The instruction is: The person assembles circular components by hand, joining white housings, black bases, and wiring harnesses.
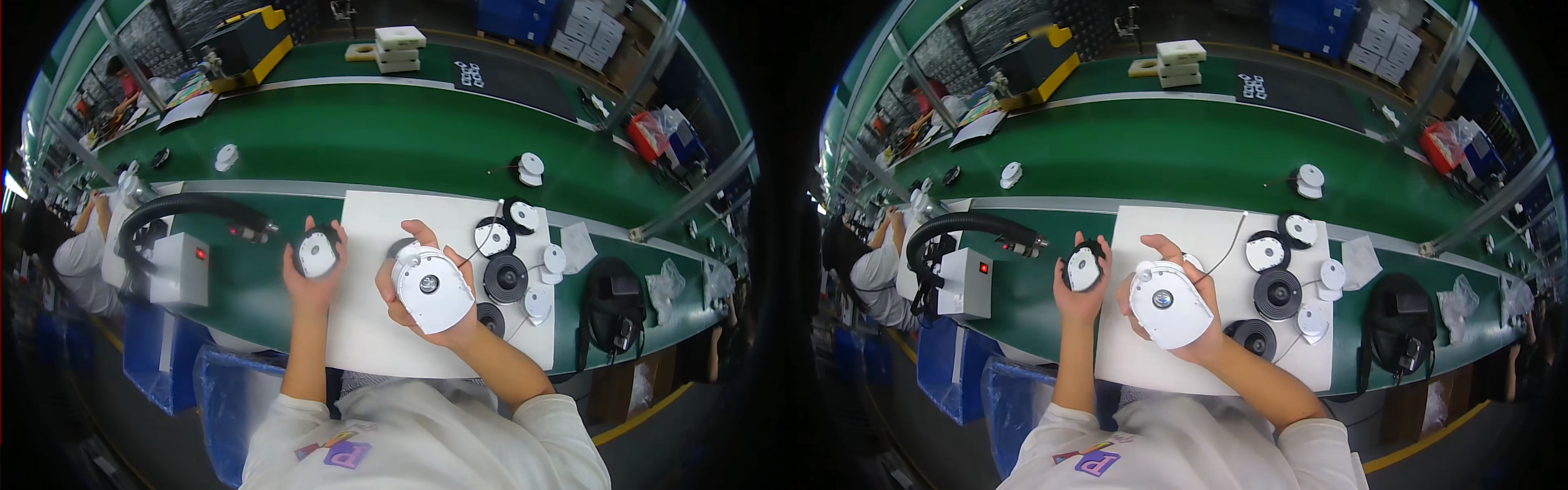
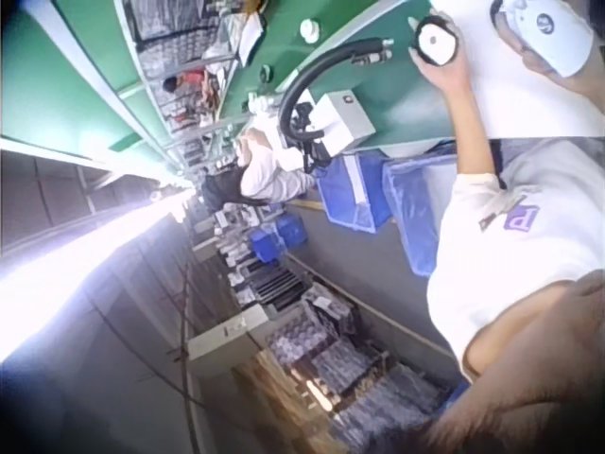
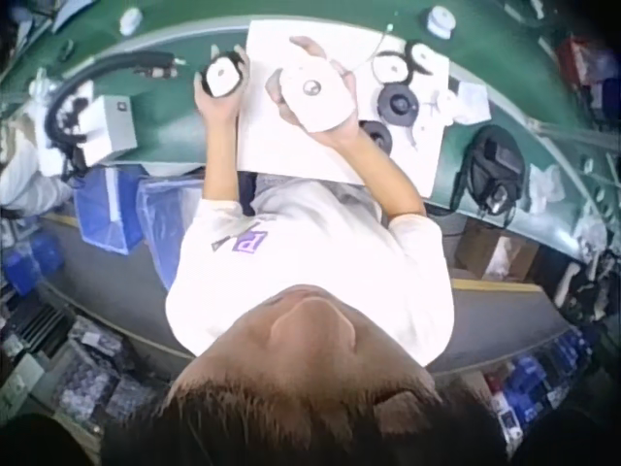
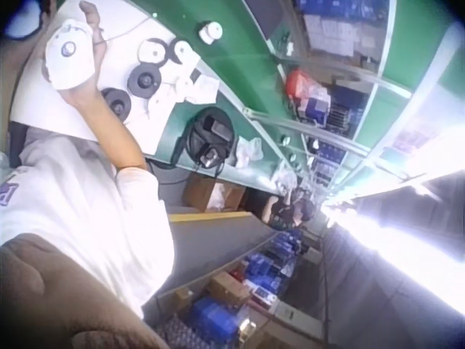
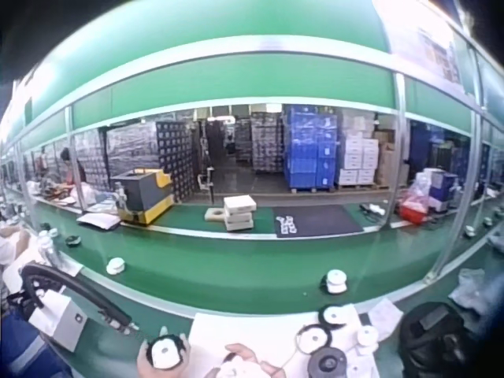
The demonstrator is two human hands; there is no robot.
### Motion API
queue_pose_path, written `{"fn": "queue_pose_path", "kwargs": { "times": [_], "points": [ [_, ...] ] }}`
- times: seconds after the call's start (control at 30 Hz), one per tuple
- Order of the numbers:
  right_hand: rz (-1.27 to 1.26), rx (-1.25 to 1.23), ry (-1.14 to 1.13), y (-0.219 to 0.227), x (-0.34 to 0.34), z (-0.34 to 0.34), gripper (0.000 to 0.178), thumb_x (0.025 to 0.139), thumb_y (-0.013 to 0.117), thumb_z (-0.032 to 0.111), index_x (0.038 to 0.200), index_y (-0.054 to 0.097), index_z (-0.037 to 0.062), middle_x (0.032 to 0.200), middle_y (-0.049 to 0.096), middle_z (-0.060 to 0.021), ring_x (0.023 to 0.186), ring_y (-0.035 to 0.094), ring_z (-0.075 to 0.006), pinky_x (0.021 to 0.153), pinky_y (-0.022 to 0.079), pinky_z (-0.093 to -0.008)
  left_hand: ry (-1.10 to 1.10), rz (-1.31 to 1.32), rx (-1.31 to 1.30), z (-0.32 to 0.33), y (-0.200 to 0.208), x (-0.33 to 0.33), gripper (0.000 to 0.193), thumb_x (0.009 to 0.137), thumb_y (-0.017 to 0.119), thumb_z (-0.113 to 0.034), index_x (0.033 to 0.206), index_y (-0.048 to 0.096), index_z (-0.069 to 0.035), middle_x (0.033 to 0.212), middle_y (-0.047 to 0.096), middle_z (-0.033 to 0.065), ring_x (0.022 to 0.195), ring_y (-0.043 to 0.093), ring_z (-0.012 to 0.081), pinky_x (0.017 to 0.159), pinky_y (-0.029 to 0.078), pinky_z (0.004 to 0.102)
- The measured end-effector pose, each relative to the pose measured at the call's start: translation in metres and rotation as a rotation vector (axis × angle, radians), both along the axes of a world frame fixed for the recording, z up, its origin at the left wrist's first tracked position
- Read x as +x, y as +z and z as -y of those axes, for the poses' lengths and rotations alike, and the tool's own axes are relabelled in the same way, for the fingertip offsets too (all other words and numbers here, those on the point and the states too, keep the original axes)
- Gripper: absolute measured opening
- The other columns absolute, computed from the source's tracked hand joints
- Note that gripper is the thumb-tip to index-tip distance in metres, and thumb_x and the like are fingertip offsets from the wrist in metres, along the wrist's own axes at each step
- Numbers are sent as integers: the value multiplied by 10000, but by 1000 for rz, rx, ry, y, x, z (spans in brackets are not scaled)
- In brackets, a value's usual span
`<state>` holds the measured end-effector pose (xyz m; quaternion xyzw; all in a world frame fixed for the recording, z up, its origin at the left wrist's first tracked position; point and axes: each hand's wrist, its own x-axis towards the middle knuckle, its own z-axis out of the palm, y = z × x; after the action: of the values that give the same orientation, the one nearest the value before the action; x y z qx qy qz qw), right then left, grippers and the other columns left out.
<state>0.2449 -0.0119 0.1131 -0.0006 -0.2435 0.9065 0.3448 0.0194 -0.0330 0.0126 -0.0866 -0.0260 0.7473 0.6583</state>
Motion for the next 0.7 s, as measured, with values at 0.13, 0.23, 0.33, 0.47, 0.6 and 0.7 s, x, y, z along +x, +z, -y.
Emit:
{"fn": "queue_pose_path", "kwargs": {
  "times": [0.13, 0.23, 0.33, 0.47, 0.6, 0.7],
  "points": [
    [23, 208, -134, -11, 15, -7, 487, 1015, 251, 495, 1401, 373, 225, 904, 535, -253, 575, 451, -199, 505, 404, -300, 16, -329, -105, 25, 41, 52, 553, 969, 415, -475, 1405, 505, -147, 1300, 519, 209, 1259, 455, 374, 996, 440, 507],
    [349, 323, -460, -9, 18, 2, 480, 1021, 404, 453, 1294, 358, 61, 972, 612, -193, 709, 591, -189, 665, 521, -306, 20, -407, -43, 40, 61, 75, 594, 985, 370, -512, 1419, 472, -120, 1253, 578, 253, 1193, 533, 412, 998, 445, 548],
    [279, 539, -501, -15, 26, 0, 535, 983, 481, 531, 1220, 378, 62, 972, 570, -152, 780, 586, -175, 756, 542, -323, 20, -546, 89, 47, 71, 92, 651, 993, 309, -552, 1425, 431, -80, 1256, 563, 330, 1150, 583, 435, 995, 458, 539],
    [372, 805, -551, -16, 23, -1, 616, 966, 444, 607, 1217, 371, 49, 972, 527, -130, 801, 568, -175, 785, 543, -361, 61, -778, 36, 52, 80, 105, 654, 991, 250, -568, 1406, 390, -82, 1290, 542, 296, 1196, 564, 373, 1022, 456, 472],
    [684, 1397, -807, -10, 23, -9, 481, 838, 614, 391, 1160, 524, 45, 868, 525, -103, 677, 563, -250, 630, 516, -387, 165, -1048, -31, 58, 83, 114, 682, 986, 254, -592, 1411, 381, -74, 1302, 537, 259, 1214, 543, 338, 1039, 433, 453],
    [780, 1589, -997, -11, 14, -5, 466, 669, 670, 381, 1048, 637, 112, 851, 526, -84, 633, 537, -258, 543, 451, -373, 246, -1205, 18, 56, 80, 115, 709, 979, 284, -618, 1417, 371, -68, 1327, 516, 241, 1206, 539, 317, 1039, 426, 437]
  ]
}}
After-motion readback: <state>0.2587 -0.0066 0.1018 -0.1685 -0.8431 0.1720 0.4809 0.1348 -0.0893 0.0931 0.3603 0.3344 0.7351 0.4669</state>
